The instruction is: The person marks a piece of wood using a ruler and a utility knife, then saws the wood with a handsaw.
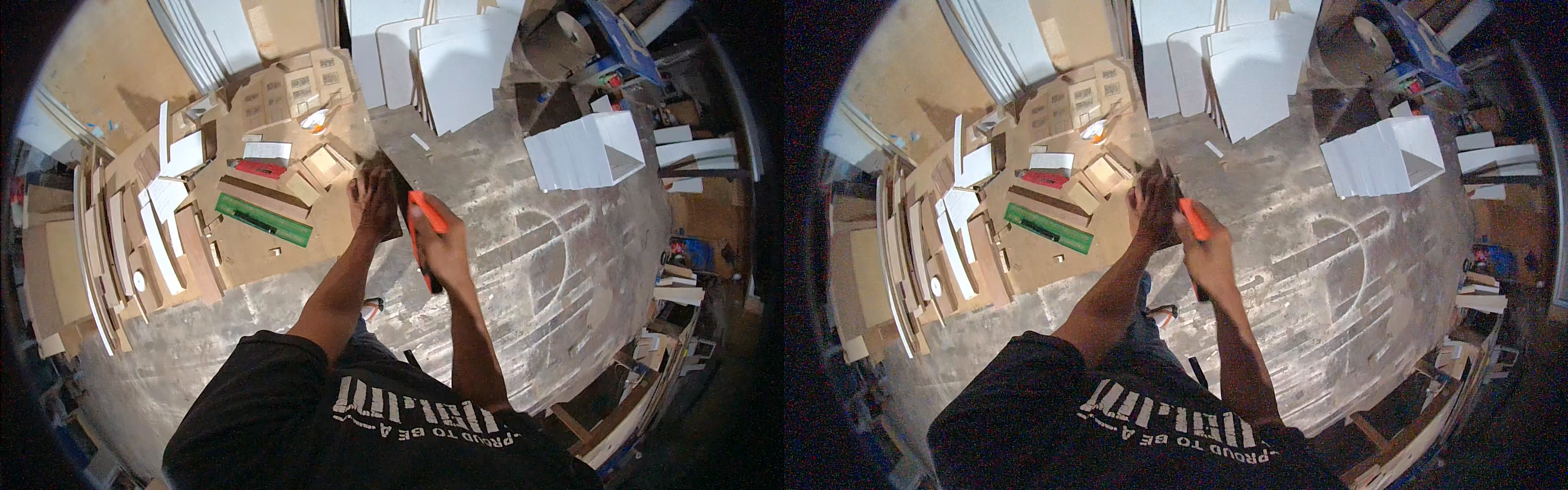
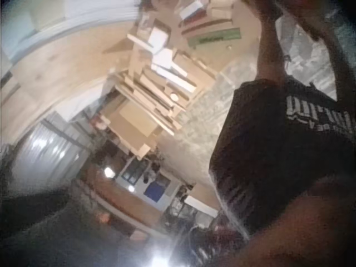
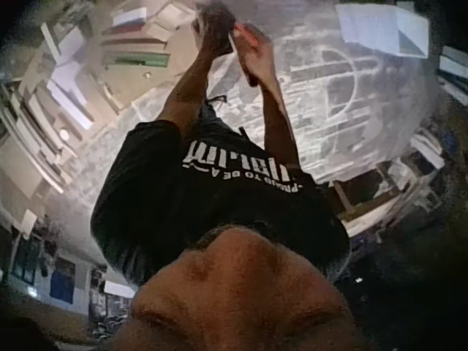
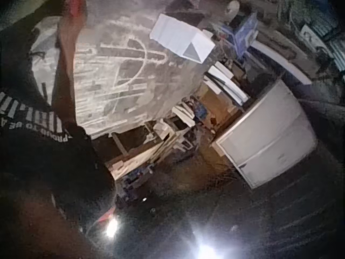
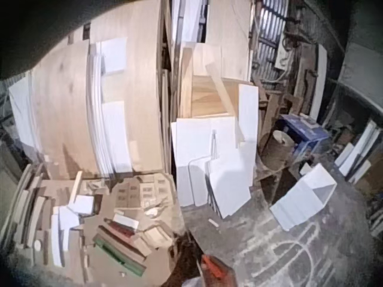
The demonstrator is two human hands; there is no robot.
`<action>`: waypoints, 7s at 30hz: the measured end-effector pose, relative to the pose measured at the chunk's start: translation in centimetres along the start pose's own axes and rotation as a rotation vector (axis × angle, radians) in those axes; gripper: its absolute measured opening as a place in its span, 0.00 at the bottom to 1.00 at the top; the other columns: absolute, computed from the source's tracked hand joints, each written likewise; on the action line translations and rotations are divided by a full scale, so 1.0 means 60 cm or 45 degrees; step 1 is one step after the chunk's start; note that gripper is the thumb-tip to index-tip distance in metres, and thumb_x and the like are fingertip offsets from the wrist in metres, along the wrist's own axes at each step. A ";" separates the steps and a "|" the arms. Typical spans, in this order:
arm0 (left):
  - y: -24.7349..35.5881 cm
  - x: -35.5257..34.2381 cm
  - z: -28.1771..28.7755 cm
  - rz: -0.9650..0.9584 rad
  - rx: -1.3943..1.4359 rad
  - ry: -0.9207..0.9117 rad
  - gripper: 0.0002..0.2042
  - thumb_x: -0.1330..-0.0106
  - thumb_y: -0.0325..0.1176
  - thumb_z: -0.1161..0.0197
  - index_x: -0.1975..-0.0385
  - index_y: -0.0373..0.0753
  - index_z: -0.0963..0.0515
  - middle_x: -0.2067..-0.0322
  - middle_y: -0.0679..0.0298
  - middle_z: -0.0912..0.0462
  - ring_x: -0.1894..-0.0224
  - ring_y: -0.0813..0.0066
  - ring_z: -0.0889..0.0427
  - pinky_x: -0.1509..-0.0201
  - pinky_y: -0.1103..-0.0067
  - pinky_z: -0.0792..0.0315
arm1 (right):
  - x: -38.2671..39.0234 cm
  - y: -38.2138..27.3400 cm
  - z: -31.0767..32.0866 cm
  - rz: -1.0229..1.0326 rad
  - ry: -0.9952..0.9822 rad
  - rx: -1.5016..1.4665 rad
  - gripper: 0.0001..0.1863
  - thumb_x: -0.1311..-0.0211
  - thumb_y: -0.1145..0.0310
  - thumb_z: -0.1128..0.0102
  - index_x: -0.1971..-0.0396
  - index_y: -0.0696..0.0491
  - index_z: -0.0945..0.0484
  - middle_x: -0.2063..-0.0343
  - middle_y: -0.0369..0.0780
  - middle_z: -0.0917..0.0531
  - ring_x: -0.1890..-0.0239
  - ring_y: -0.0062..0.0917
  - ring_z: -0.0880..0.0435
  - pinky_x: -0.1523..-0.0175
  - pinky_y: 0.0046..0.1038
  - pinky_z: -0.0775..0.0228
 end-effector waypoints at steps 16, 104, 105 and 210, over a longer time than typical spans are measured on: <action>0.065 -0.005 0.118 0.080 0.121 -0.109 0.28 0.50 0.34 0.26 0.46 0.40 0.26 0.43 0.56 0.27 0.36 0.54 0.35 0.35 0.59 0.41 | 0.222 0.251 0.204 -0.039 0.520 -0.026 0.22 0.29 0.61 0.40 0.43 0.62 0.24 0.61 0.40 0.16 0.62 0.17 0.20 0.57 0.21 0.28; -0.061 0.033 0.060 -0.129 0.409 -0.533 0.43 0.48 0.28 0.34 0.28 0.49 0.42 0.28 0.63 0.41 0.23 0.53 0.52 0.23 0.55 0.55 | 0.369 0.344 -0.099 0.411 0.822 -0.373 0.22 0.29 0.63 0.42 0.42 0.63 0.23 0.74 0.33 0.21 0.75 0.13 0.29 0.71 0.19 0.37; -0.064 0.029 0.058 -0.165 0.547 -0.475 0.42 0.48 0.25 0.36 0.28 0.49 0.41 0.29 0.62 0.40 0.24 0.53 0.51 0.23 0.55 0.54 | 0.375 0.344 -0.087 0.410 0.868 -0.404 0.22 0.29 0.62 0.42 0.43 0.62 0.23 0.78 0.30 0.24 0.80 0.10 0.33 0.76 0.16 0.41; 0.086 0.034 0.042 -0.073 -0.159 -0.327 0.26 0.37 0.37 0.43 0.36 0.45 0.31 0.27 0.54 0.44 0.24 0.47 0.50 0.28 0.45 0.52 | -0.022 0.050 0.082 -0.061 0.085 -0.528 0.08 0.30 0.70 0.44 0.62 0.60 0.22 0.84 0.31 0.29 0.87 0.14 0.32 0.84 0.23 0.41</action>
Point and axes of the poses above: each hand's wrist, its own x-axis away from the middle knuckle, its own z-axis out of the back of the hand, y = z × x, the point moved 5 cm from there along -x, towards the middle knuckle
